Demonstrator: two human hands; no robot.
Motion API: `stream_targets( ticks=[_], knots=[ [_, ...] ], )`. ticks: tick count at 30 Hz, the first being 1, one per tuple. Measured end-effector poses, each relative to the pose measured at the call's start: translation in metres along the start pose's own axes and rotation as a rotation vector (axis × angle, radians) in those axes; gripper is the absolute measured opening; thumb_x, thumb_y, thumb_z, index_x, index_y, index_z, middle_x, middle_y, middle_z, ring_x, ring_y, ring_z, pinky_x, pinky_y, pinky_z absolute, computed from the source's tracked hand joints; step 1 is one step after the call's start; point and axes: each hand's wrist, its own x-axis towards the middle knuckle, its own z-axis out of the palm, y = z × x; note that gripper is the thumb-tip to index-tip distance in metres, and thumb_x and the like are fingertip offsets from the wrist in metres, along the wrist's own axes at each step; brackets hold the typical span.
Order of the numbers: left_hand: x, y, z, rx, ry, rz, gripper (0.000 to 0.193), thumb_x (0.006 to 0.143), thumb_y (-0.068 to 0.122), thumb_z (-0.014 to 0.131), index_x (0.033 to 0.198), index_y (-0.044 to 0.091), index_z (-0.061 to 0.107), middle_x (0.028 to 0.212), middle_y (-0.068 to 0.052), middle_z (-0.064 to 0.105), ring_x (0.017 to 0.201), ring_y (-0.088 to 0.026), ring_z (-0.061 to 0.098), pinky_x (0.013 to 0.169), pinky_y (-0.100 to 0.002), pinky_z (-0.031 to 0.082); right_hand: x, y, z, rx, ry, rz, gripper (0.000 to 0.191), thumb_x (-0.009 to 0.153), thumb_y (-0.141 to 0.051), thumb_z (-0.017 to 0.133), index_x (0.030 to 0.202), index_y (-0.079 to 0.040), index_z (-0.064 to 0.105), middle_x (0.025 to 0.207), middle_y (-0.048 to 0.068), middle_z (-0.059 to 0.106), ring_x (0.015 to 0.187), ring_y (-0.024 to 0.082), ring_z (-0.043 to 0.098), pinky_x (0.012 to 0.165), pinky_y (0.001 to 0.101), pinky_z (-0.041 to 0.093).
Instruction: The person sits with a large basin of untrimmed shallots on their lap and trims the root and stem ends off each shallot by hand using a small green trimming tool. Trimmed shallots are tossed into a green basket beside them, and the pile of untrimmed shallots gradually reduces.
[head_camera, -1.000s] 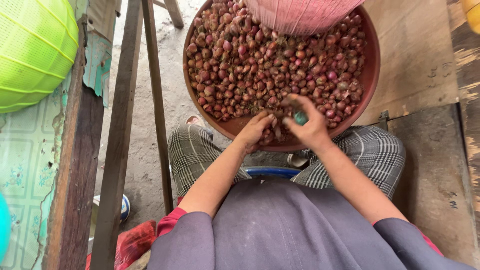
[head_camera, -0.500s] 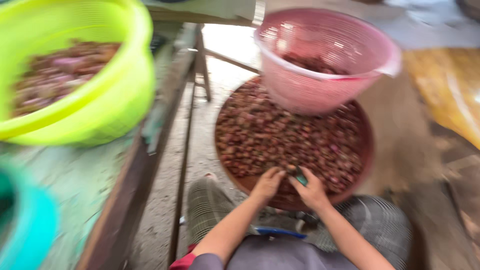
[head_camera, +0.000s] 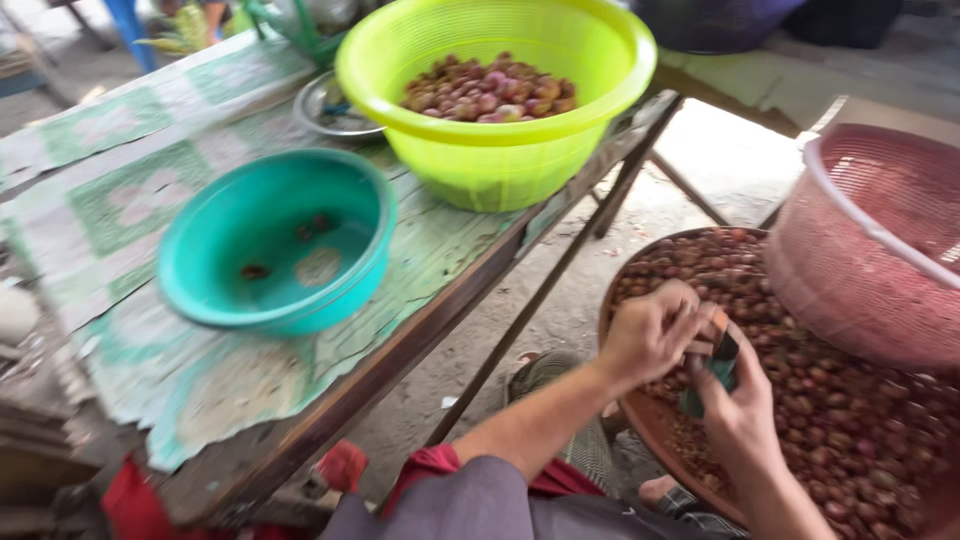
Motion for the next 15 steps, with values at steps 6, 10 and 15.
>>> stream_targets(
  ticks=[6, 10, 15],
  knots=[
    [0.148, 0.055, -0.133, 0.746, 0.329, 0.273, 0.02, 0.104, 0.035, 0.062, 0.106, 0.016, 0.067, 0.059, -0.003, 0.061, 0.047, -0.015, 0.058, 0.044, -0.031, 0.047, 0.032, -0.057, 0.044, 0.06, -0.159, -0.164, 0.055, 0.098, -0.005, 0.058, 0.152, -0.006, 0.044, 0.141, 0.01, 0.063, 0.117, 0.016, 0.068, 0.078, 0.0256, 0.055],
    [0.217, 0.073, -0.208, 1.06, 0.454, 0.32, 0.067, 0.086, 0.061, 0.069, 0.133, 0.015, 0.056, 0.117, -0.01, 0.069, 0.108, -0.033, 0.065, 0.088, -0.054, 0.054, 0.026, -0.034, 0.045, -0.027, -0.099, 0.036, 0.047, 0.101, -0.003, 0.057, 0.148, -0.004, 0.053, 0.133, 0.015, 0.07, 0.104, 0.019, 0.07, 0.062, 0.0312, 0.048],
    [0.137, 0.036, -0.152, 0.843, 0.261, 0.449, 0.078, 0.095, 0.049, 0.08, 0.156, 0.026, 0.037, 0.163, -0.011, 0.04, 0.16, -0.039, 0.027, 0.132, -0.057, 0.026, 0.015, 0.009, -0.007, -0.157, 0.07, 0.058, 0.048, 0.101, -0.005, 0.059, 0.148, -0.002, 0.052, 0.114, 0.015, 0.07, 0.083, 0.02, 0.067, 0.068, 0.034, 0.056]
  ],
)
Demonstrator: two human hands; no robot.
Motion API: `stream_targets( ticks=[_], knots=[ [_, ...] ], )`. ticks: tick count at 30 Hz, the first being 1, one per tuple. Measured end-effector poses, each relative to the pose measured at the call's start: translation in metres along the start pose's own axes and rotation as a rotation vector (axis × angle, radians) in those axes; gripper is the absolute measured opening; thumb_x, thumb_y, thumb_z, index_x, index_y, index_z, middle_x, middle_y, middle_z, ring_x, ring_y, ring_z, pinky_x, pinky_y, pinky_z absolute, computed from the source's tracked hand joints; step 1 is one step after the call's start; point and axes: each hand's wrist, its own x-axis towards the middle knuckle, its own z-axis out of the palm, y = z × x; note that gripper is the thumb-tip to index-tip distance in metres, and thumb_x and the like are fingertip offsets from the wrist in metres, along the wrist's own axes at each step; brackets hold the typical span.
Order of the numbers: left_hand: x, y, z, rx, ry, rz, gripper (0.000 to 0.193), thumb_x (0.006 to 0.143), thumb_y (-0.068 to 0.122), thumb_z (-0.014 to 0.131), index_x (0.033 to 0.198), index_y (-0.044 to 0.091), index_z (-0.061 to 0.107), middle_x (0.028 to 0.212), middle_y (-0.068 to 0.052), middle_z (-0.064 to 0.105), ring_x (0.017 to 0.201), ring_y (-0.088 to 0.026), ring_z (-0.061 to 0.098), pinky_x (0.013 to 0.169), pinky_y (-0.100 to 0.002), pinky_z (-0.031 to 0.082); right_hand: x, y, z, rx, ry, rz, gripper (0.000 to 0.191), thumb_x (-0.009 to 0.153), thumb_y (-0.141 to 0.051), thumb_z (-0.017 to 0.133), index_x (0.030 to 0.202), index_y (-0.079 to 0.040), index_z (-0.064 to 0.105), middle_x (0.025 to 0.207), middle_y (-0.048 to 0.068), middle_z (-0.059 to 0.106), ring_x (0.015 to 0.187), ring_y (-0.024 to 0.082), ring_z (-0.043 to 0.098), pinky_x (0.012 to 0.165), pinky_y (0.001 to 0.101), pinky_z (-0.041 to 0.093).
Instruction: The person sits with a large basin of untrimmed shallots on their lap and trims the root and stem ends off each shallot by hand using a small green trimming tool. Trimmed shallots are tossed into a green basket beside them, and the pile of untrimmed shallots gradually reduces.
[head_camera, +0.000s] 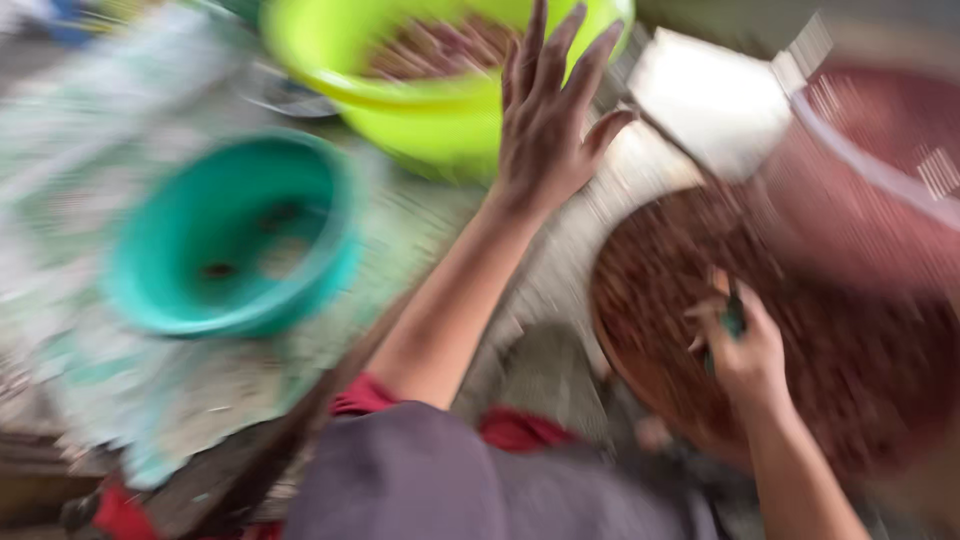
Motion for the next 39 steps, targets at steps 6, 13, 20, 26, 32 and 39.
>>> stream_targets(
  ticks=[6, 13, 20, 26, 32, 39],
  knots=[
    [-0.174, 0.161, 0.081, -1.455, -0.628, -0.512, 0.075, 0.098, 0.036, 0.077, 0.159, 0.02, 0.036, 0.162, -0.016, 0.04, 0.154, -0.029, 0.038, 0.128, -0.044, 0.033, -0.035, 0.039, -0.076, 0.141, 0.078, 0.206, 0.063, 0.109, -0.022, 0.055, 0.167, -0.01, 0.036, 0.14, 0.01, 0.054, 0.117, 0.017, 0.053, 0.096, 0.0314, 0.05],
    [-0.277, 0.18, 0.159, -1.548, -0.828, -1.174, 0.034, 0.097, 0.028, 0.076, 0.119, 0.005, 0.065, 0.1, -0.007, 0.066, 0.088, -0.021, 0.064, 0.08, -0.037, 0.058, -0.042, 0.095, -0.112, -0.465, 0.128, 0.277, 0.053, 0.1, -0.023, 0.061, 0.151, -0.012, 0.051, 0.14, 0.013, 0.062, 0.124, 0.025, 0.064, 0.109, 0.0369, 0.055],
    [-0.305, 0.138, 0.187, -1.101, -0.623, -0.931, 0.029, 0.091, 0.027, 0.08, 0.106, 0.006, 0.069, 0.087, -0.001, 0.068, 0.079, -0.015, 0.061, 0.074, -0.03, 0.05, -0.063, 0.168, -0.049, -0.988, -0.194, 0.361, 0.062, 0.086, -0.036, 0.077, 0.144, -0.026, 0.058, 0.147, 0.023, 0.041, 0.128, 0.044, 0.049, 0.098, 0.0561, 0.049],
    [-0.306, 0.132, 0.181, -0.971, -0.733, -0.93, 0.031, 0.09, 0.028, 0.078, 0.107, 0.005, 0.068, 0.087, -0.004, 0.071, 0.079, -0.014, 0.066, 0.075, -0.031, 0.053, -0.054, 0.17, -0.016, -1.134, -0.221, 0.171, 0.052, 0.088, -0.043, 0.072, 0.137, -0.026, 0.064, 0.146, 0.021, 0.044, 0.125, 0.045, 0.051, 0.09, 0.0548, 0.054],
    [-0.315, 0.118, 0.195, -1.043, -0.688, -0.948, 0.031, 0.09, 0.026, 0.079, 0.109, 0.004, 0.068, 0.088, -0.003, 0.072, 0.081, -0.013, 0.066, 0.075, -0.029, 0.054, -0.044, 0.187, -0.013, -1.068, -0.308, 0.086, 0.04, 0.089, -0.037, 0.07, 0.127, -0.023, 0.072, 0.132, 0.014, 0.055, 0.117, 0.038, 0.057, 0.084, 0.0517, 0.055],
    [-0.317, 0.102, 0.2, -1.037, -0.725, -0.991, 0.033, 0.089, 0.025, 0.083, 0.108, 0.003, 0.068, 0.087, -0.003, 0.069, 0.079, -0.013, 0.062, 0.073, -0.029, 0.053, -0.047, 0.222, -0.025, -0.988, -0.333, 0.165, 0.028, 0.095, -0.037, 0.069, 0.1, -0.009, 0.072, 0.102, 0.012, 0.07, 0.086, 0.034, 0.068, 0.075, 0.047, 0.057]
  ],
)
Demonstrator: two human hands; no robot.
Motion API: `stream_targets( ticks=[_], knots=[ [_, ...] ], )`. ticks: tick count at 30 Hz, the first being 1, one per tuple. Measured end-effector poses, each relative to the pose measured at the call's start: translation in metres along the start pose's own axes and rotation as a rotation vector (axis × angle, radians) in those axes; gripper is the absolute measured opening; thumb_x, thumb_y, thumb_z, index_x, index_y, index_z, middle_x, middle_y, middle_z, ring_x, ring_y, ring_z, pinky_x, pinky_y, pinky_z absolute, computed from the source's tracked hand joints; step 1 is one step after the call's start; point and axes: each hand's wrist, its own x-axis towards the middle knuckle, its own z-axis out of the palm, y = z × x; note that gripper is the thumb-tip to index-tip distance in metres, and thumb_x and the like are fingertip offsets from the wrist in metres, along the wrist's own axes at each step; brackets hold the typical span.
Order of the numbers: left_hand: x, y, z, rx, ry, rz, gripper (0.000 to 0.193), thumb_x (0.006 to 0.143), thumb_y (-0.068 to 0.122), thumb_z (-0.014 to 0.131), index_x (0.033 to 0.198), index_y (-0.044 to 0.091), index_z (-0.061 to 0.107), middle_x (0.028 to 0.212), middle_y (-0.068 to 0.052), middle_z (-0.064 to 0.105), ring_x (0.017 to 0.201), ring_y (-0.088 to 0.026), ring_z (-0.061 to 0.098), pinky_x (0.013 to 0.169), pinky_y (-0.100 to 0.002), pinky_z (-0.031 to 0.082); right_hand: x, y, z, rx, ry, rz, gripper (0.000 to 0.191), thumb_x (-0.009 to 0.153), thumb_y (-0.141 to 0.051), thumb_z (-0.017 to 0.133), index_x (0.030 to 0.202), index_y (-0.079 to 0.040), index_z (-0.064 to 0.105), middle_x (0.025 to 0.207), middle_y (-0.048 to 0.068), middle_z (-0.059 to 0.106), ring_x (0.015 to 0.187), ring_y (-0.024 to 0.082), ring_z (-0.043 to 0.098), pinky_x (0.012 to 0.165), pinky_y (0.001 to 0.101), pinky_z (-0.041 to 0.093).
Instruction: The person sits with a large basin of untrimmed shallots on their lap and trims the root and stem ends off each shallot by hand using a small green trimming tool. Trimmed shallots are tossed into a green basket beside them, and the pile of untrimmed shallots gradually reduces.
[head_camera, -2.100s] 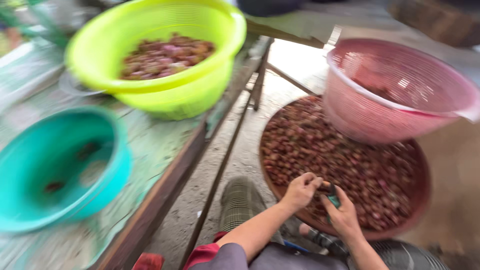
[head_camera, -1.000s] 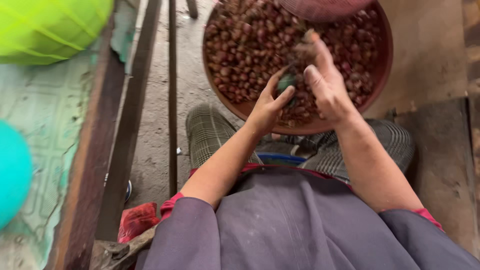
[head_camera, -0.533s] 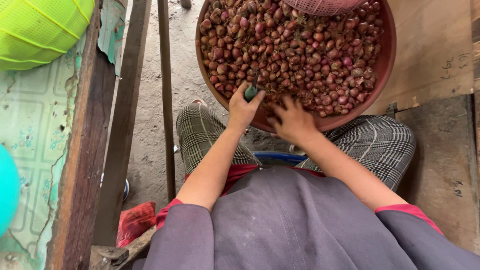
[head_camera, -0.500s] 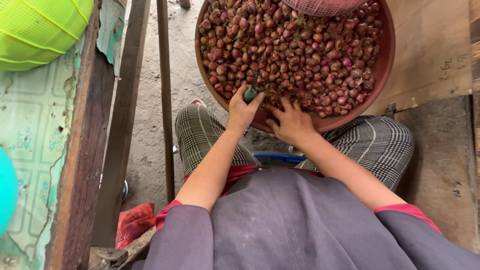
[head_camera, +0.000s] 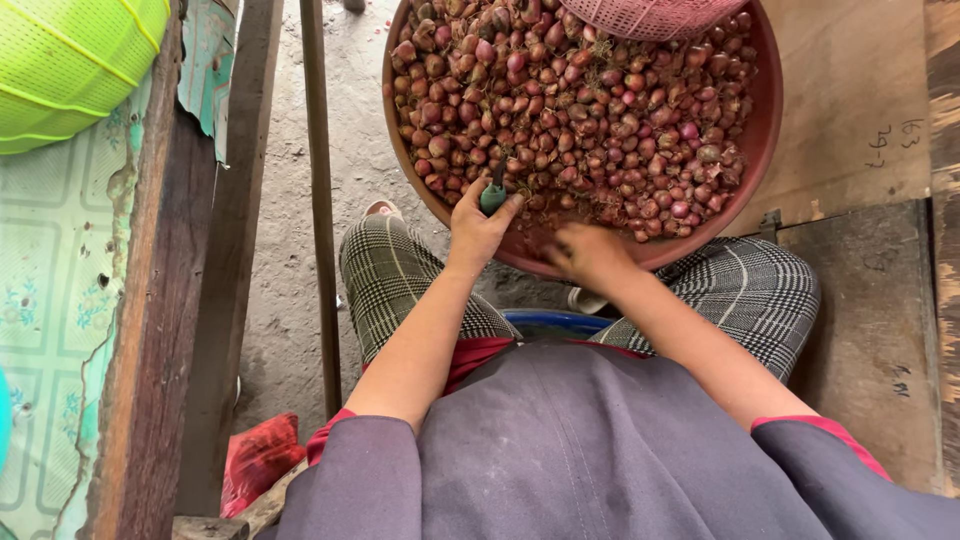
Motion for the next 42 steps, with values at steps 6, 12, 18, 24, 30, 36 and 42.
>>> stream_targets(
  ticks=[6, 12, 18, 24, 30, 36, 42],
  knots=[
    [-0.002, -0.001, 0.005, 0.03, -0.121, 0.03, 0.027, 0.088, 0.022, 0.084, 0.106, 0.005, 0.074, 0.089, -0.003, 0.073, 0.082, -0.011, 0.067, 0.077, -0.027, 0.055, 0.027, 0.031, -0.034, 1.394, 0.084, 0.561, 0.038, 0.114, -0.035, 0.058, 0.115, 0.002, 0.068, 0.102, 0.014, 0.07, 0.085, 0.022, 0.064, 0.075, 0.0407, 0.056],
    [-0.006, 0.019, 0.038, -0.355, -0.273, 0.067, 0.026, 0.092, 0.01, 0.079, 0.115, 0.005, 0.07, 0.108, -0.001, 0.075, 0.099, -0.01, 0.069, 0.091, -0.027, 0.057, 0.033, 0.021, -0.063, 1.849, 0.095, 0.523, 0.04, 0.106, -0.042, 0.049, 0.124, -0.009, 0.063, 0.11, 0.007, 0.074, 0.092, 0.023, 0.073, 0.071, 0.0425, 0.06],
    [-0.001, 0.024, 0.054, -0.423, -0.304, -0.092, 0.035, 0.088, 0.005, 0.081, 0.12, 0.004, 0.068, 0.102, -0.004, 0.072, 0.092, -0.01, 0.068, 0.084, -0.028, 0.059, 0.035, 0.019, -0.06, 1.948, 0.03, 0.453, 0.046, 0.112, -0.047, 0.049, 0.127, -0.006, 0.065, 0.109, 0.01, 0.075, 0.085, 0.025, 0.072, 0.062, 0.0412, 0.057],
    [0.003, 0.02, 0.041, -0.454, -0.257, -0.144, 0.019, 0.089, 0.003, 0.079, 0.106, 0.002, 0.071, 0.093, -0.001, 0.074, 0.084, -0.009, 0.069, 0.078, -0.026, 0.057, 0.036, 0.022, -0.068, 1.961, 0.216, 0.8, 0.036, 0.103, -0.04, 0.05, 0.115, -0.01, 0.065, 0.101, 0.006, 0.076, 0.089, 0.022, 0.074, 0.075, 0.0452, 0.062],
    [0.005, 0.004, 0.038, -0.305, -0.215, -0.109, 0.014, 0.089, 0.009, 0.08, 0.097, 0.001, 0.071, 0.083, -0.001, 0.07, 0.074, -0.009, 0.063, 0.067, -0.026, 0.052, 0.034, 0.006, -0.096, 1.999, 0.189, 0.655, 0.032, 0.103, -0.046, 0.055, 0.095, -0.016, 0.063, 0.079, 0.002, 0.064, 0.068, 0.019, 0.062, 0.06, 0.0447, 0.055],
    [0.02, -0.018, 0.032, -0.151, -0.12, 0.003, 0.026, 0.078, 0.015, 0.086, 0.096, 0.007, 0.068, 0.085, 0.004, 0.068, 0.077, -0.008, 0.062, 0.073, -0.026, 0.053, 0.049, 0.006, -0.207, 2.099, 0.186, -0.007, 0.042, 0.117, -0.045, 0.05, 0.09, -0.012, 0.055, 0.071, 0.002, 0.054, 0.058, 0.021, 0.053, 0.057, 0.0458, 0.052],
    [0.031, -0.012, 0.03, -0.219, -0.21, -0.097, 0.028, 0.078, 0.016, 0.089, 0.089, 0.007, 0.066, 0.08, 0.004, 0.064, 0.073, -0.009, 0.058, 0.069, -0.028, 0.051, 0.128, 0.03, -0.365, 1.692, 1.063, 0.033, 0.018, 0.111, -0.022, 0.06, 0.101, -0.008, 0.063, 0.08, 0.009, 0.059, 0.064, 0.022, 0.058, 0.057, 0.0458, 0.056]
  ],
)
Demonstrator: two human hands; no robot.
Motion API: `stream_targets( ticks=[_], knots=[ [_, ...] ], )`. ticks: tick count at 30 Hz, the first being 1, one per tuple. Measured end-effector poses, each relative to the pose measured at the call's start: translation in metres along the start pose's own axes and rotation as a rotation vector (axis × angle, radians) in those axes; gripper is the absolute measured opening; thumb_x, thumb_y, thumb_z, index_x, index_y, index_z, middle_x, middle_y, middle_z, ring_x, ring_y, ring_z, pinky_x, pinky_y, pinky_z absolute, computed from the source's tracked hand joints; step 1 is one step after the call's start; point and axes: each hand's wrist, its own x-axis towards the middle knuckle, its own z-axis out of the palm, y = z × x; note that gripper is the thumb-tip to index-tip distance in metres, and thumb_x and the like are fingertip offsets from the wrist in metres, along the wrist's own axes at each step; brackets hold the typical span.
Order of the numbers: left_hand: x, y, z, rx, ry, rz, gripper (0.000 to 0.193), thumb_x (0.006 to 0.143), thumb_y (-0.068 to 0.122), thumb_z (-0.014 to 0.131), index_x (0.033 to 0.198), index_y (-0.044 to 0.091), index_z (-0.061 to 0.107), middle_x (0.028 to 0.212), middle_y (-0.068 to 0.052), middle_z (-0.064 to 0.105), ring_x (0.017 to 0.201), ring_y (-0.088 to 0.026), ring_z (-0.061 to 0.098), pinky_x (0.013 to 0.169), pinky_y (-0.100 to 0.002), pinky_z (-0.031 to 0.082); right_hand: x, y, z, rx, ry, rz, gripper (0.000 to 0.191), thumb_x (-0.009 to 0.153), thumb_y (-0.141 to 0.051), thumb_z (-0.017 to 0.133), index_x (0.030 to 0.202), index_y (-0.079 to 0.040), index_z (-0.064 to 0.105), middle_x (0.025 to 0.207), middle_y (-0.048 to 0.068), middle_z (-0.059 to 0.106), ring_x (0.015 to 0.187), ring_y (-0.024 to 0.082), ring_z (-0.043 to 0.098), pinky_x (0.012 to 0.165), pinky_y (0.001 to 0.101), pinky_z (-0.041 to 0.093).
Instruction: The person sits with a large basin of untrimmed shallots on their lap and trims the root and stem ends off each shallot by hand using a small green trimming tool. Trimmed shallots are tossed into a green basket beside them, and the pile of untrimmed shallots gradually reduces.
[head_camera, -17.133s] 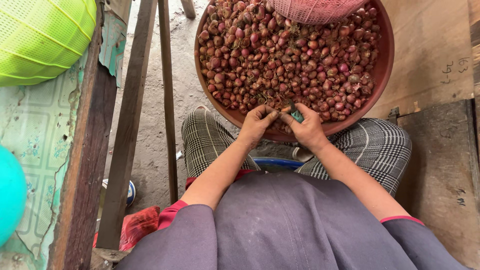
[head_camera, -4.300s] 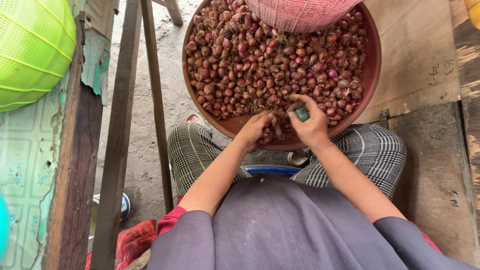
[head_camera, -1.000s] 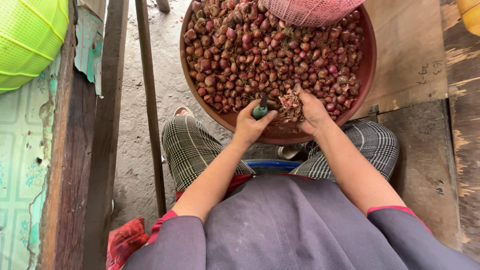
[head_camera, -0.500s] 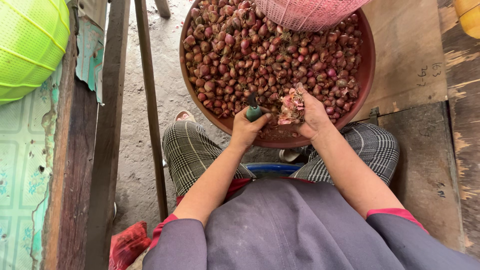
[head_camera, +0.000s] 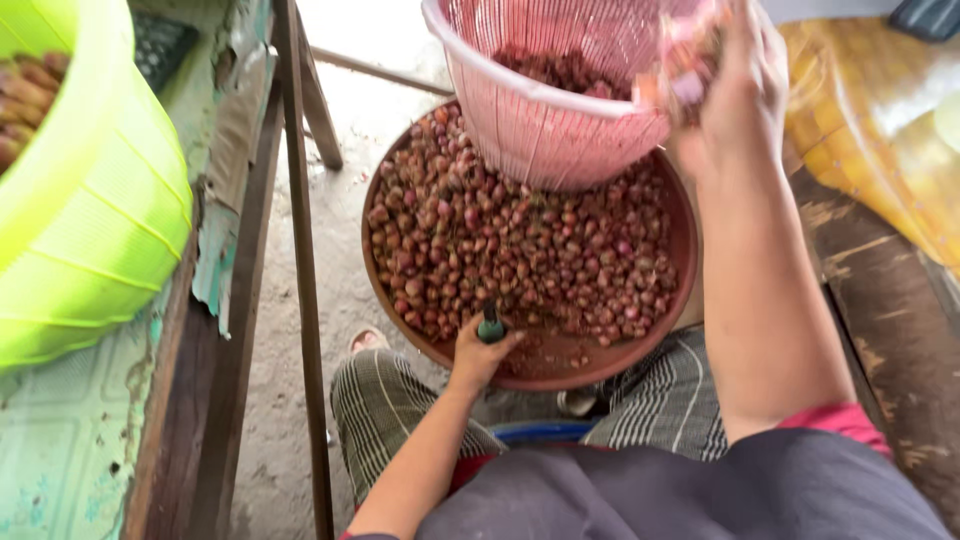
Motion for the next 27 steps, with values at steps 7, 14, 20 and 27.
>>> stream_targets(
  ticks=[7, 14, 20, 27],
  knots=[
    [0.006, -0.003, -0.009, -0.185, 0.077, -0.108, 0.025, 0.078, 0.01, 0.087, 0.095, 0.009, 0.068, 0.089, 0.003, 0.07, 0.082, -0.011, 0.063, 0.078, -0.027, 0.054, 0.014, 0.007, 0.026, -1.579, -0.526, -0.583, 0.022, 0.11, -0.018, 0.054, 0.105, 0.0, 0.067, 0.079, 0.017, 0.067, 0.065, 0.021, 0.059, 0.055, 0.0393, 0.048],
    [0.002, -0.009, 0.0, -0.512, 0.013, -0.203, 0.032, 0.081, 0.008, 0.084, 0.103, 0.005, 0.061, 0.095, -0.006, 0.072, 0.088, -0.019, 0.072, 0.076, -0.035, 0.061, -0.143, 0.085, -0.061, -1.377, -0.805, -0.552, 0.01, 0.095, -0.019, 0.081, 0.097, -0.012, 0.076, 0.09, 0.01, 0.07, 0.081, 0.025, 0.07, 0.075, 0.0356, 0.057],
    [-0.014, -0.003, 0.029, -0.202, -0.009, 0.01, 0.046, 0.081, 0.0, 0.08, 0.124, 0.008, 0.065, 0.103, 0.003, 0.071, 0.093, -0.009, 0.066, 0.079, -0.026, 0.056, -0.219, 0.18, -0.096, -1.067, -0.7, 0.061, 0.033, 0.083, -0.02, 0.085, 0.11, -0.005, 0.075, 0.109, 0.011, 0.066, 0.099, 0.024, 0.067, 0.082, 0.0347, 0.057],
    [-0.016, -0.018, 0.027, -0.117, -0.018, -0.152, 0.023, 0.087, 0.008, 0.085, 0.101, -0.002, 0.071, 0.089, -0.005, 0.069, 0.077, -0.013, 0.061, 0.069, -0.03, 0.052, -0.184, 0.157, -0.11, -0.413, -0.221, 0.518, 0.024, 0.093, -0.025, 0.069, 0.11, -0.008, 0.067, 0.104, 0.01, 0.072, 0.093, 0.019, 0.072, 0.081, 0.0335, 0.059]
  ],
)
